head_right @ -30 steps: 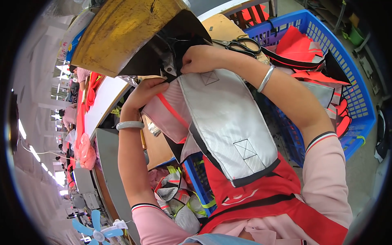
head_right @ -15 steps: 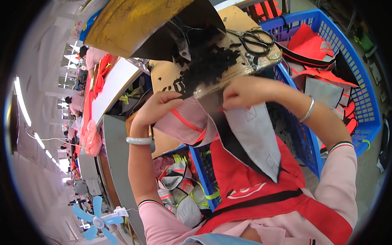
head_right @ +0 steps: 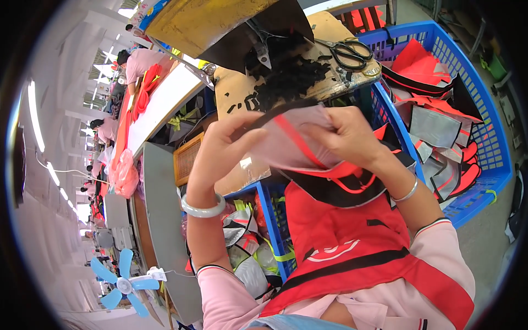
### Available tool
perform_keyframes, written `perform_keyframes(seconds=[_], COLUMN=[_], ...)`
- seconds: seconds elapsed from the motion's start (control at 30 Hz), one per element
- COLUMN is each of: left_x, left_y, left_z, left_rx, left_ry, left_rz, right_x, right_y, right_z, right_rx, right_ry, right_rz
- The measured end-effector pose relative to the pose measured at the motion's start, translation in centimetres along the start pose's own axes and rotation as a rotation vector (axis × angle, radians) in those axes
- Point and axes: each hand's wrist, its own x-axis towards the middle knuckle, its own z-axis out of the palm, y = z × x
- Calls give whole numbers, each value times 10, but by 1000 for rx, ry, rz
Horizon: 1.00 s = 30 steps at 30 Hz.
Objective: Sewing reflective strips and panels onto a safety vest using an industrial sewing machine in a factory setting.
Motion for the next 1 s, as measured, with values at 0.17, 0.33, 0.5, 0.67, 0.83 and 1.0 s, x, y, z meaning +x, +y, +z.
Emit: perform_keyframes(seconds=[0.17,0.33,0.5,0.67,0.83,1.0], left_x=[5,40,63,89,106,120], left_y=[-24,-44,-75,-90,-114,-121], left_z=[30,46,48,44,40,40], left_rx=[-219,-626,-749,-705,-1010,-1162], left_ry=[256,290,394,509,510,517], left_rz=[1,-98,-157,-180,-227,-257], right_x=[-7,6,30,52,68,82], right_y=[-9,21,47,59,57,90], right_z=[-19,-33,-28,-35,-28,-34], right_rx=[229,139,76,-96,-171,-201], right_ry=[-57,-23,193,179,227,186], right_rz=[115,230,146,163,204,234])
